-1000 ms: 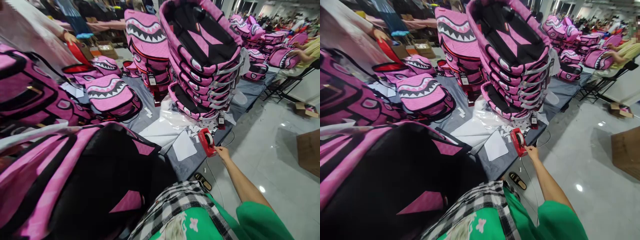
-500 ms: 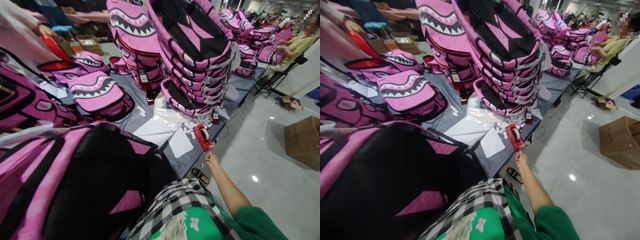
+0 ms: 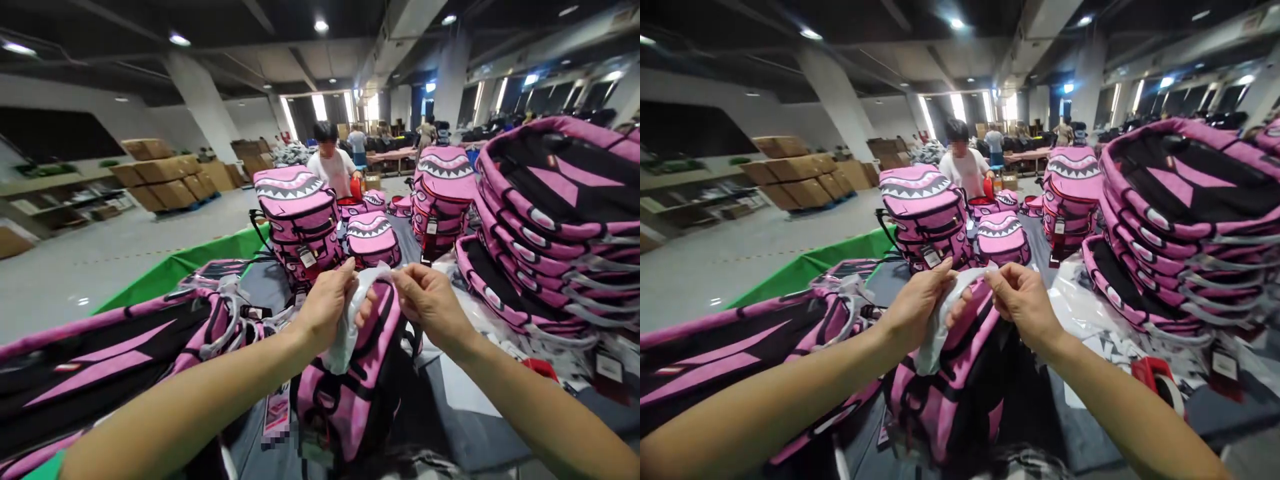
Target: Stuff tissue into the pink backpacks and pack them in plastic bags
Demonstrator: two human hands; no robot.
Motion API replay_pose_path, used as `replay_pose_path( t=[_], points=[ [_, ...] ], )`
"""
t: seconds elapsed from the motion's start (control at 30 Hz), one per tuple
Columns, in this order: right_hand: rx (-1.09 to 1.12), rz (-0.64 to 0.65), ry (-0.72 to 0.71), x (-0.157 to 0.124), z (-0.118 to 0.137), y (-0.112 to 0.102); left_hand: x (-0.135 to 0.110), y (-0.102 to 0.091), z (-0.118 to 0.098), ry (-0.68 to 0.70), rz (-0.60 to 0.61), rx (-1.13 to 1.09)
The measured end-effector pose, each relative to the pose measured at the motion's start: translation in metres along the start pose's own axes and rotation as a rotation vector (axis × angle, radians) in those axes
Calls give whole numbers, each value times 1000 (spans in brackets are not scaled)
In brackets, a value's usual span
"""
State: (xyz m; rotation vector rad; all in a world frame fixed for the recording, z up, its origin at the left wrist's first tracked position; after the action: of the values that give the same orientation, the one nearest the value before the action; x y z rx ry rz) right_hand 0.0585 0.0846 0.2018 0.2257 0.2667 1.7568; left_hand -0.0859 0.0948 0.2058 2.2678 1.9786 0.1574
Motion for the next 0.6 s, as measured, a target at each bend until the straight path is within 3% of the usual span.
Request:
replay_pose_path(
  t=[0.17,0.4,0.6],
  points=[
    [-118,15,74,17,-15,13,-5,4,1,60,95,-50],
    [-215,88,91,15,-16,12,-3,-3,2,105,96,-10],
    [-313,210,204,13,-13,7,-7,-5,-1,28,99,30]
  ],
)
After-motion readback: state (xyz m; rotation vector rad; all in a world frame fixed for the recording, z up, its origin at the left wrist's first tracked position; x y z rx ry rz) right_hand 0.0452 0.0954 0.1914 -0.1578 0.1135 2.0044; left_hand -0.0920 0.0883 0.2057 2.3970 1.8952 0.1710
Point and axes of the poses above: each hand's wrist, its own x-axis towards the middle knuckle, its own y-axis out of the palm, z = x × y, the point moved 5 cm from there along x, towards the middle knuckle, and after that the axes turned 12 degrees about y, right-handed, at the moved point
